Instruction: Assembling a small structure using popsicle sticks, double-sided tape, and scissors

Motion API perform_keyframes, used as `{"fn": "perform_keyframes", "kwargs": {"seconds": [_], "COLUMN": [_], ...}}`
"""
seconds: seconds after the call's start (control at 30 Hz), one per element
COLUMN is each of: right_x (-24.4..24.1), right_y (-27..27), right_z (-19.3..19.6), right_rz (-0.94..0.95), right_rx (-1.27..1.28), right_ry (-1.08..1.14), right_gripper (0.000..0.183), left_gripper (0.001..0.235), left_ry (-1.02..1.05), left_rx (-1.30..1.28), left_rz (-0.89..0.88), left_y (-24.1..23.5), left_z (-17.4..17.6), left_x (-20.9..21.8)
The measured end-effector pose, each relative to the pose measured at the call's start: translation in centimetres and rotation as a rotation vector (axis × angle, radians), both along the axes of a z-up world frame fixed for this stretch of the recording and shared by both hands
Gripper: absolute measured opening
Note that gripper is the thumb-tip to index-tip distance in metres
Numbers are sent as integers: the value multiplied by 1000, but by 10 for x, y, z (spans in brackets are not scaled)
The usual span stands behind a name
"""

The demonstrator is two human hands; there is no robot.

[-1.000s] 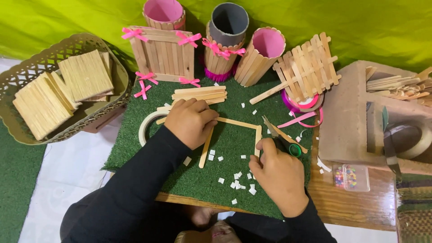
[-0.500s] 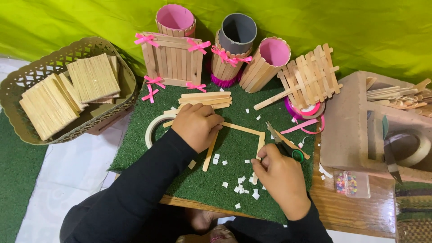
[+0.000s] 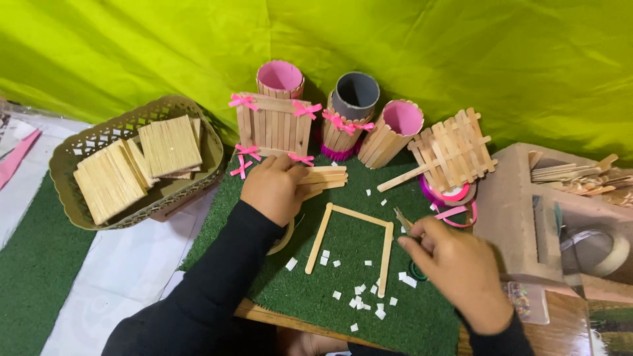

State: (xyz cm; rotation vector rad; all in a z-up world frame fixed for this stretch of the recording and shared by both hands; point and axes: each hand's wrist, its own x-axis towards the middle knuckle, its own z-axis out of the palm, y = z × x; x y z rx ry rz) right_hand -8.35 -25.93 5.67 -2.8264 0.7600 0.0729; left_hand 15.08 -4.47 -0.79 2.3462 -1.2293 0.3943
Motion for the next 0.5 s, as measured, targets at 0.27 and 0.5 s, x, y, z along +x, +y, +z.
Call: {"fn": "perform_keyframes", "kwargs": {"seconds": [0.27, 0.5], "right_x": [22, 23], "right_y": [-28, -42], "right_z": [28, -9], "right_rz": [-92, 83], "right_rx": [-54, -124], "right_ry": [-8, 51], "right_gripper": [24, 11], "left_gripper": [14, 14], "left_ry": [-209, -202], "left_rx": [204, 29], "left_rz": [-28, -41], "left_y": [-16, -5], "left_z": [-22, -29], "left_x": [13, 21]}}
